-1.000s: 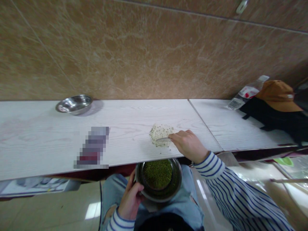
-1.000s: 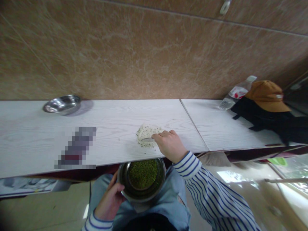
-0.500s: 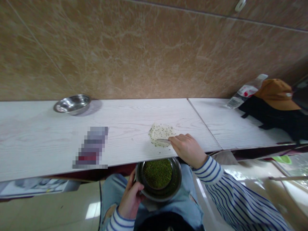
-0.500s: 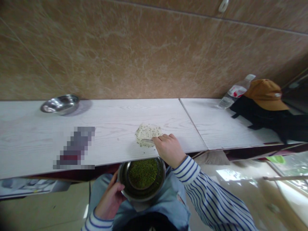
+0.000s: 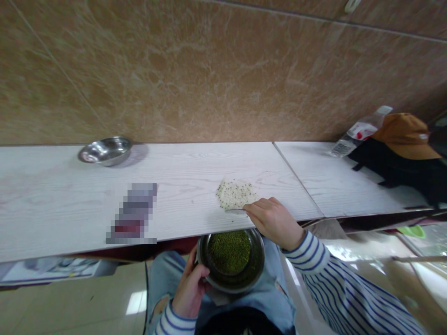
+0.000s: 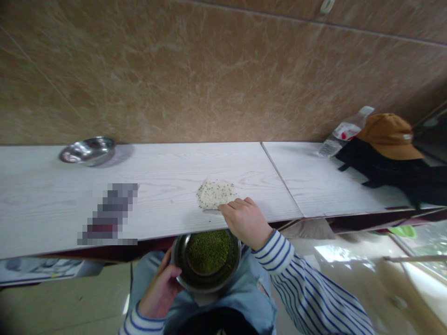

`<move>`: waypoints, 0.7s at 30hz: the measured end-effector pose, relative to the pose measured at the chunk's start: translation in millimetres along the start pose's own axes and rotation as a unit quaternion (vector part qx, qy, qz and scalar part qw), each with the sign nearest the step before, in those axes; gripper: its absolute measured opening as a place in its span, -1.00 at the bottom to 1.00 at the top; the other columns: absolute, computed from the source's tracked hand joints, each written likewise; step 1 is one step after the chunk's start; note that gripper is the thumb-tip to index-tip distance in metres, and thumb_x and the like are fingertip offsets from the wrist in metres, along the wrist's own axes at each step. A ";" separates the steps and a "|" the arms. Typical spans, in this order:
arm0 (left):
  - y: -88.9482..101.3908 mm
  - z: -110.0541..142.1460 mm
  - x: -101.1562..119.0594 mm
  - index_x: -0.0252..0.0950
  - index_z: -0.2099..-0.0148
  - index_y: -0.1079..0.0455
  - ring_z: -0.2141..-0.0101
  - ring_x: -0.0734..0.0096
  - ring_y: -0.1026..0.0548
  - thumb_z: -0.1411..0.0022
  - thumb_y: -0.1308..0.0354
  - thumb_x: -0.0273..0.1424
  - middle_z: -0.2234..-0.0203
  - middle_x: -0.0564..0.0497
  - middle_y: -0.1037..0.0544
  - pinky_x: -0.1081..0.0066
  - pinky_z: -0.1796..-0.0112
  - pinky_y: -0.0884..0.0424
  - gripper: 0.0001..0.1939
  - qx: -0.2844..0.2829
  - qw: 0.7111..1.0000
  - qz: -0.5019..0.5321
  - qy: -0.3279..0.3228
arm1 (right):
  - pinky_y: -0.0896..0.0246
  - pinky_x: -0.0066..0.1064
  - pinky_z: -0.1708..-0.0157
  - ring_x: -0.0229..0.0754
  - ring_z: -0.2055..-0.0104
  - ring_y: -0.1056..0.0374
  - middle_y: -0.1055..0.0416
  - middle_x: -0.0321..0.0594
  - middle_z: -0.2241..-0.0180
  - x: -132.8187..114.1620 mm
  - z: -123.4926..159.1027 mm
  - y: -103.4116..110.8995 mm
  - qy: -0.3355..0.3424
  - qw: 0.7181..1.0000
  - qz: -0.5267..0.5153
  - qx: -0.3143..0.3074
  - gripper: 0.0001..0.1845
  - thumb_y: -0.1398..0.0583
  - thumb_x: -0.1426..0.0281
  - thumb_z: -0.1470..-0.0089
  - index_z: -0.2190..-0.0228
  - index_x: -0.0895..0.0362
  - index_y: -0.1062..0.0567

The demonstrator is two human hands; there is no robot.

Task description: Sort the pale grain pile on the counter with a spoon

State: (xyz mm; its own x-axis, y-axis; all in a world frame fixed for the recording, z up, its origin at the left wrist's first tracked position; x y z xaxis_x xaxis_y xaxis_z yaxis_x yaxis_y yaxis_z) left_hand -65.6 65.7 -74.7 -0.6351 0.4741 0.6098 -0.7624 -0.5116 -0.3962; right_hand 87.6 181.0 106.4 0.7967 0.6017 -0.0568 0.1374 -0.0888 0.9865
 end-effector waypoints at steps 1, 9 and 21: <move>0.3 0.5 0.1 -0.10 -0.17 -0.16 0.43 0.40 -0.33 0.22 -0.09 -0.55 0.27 0.03 -0.44 0.43 0.53 -0.27 -0.19 0.001 1.000 -0.001 0.001 | 0.03 -0.37 0.29 -0.24 0.28 -0.30 -0.45 -0.23 0.37 -0.7 -1.5 -1.6 0.001 1.000 0.003 -0.002 -0.76 0.00 0.41 -0.19 0.20 0.10 -0.43; 1.1 2.3 5.1 -0.12 -0.13 -0.20 0.41 0.39 -0.34 0.23 -0.10 -0.53 0.23 0.02 -0.46 0.43 0.51 -0.26 -0.23 0.011 1.000 0.000 -0.006 | -0.02 -0.38 0.27 -0.23 0.26 -0.32 -0.47 -0.19 0.36 18.9 -12.4 -4.4 -0.030 0.999 0.003 0.010 -0.75 0.00 0.41 -0.19 0.18 0.12 -0.43; 4.3 -2.6 4.8 -0.08 -0.13 -0.21 0.44 0.41 -0.33 0.24 -0.11 -0.53 0.25 0.04 -0.45 0.44 0.53 -0.25 -0.22 0.010 1.000 0.002 -0.004 | -0.03 -0.38 0.26 -0.24 0.27 -0.32 -0.47 -0.22 0.34 17.6 8.9 0.9 -0.024 0.999 -0.030 0.026 -0.76 -0.01 0.40 -0.17 0.19 0.12 -0.43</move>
State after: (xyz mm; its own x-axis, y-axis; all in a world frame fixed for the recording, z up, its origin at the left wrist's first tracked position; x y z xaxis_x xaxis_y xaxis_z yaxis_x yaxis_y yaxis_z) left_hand -72.3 67.6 -75.2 -0.6369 0.4668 0.6136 -0.7573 -0.5282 -0.3841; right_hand 107.0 184.4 104.9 0.8137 0.5680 -0.1232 0.2144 -0.0963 0.9720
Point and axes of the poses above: each hand's wrist, its own z-axis away from the middle knuckle, its own y-axis out of the back of the hand, x = y × z, the point moved 10 cm from there along -z, towards the middle knuckle
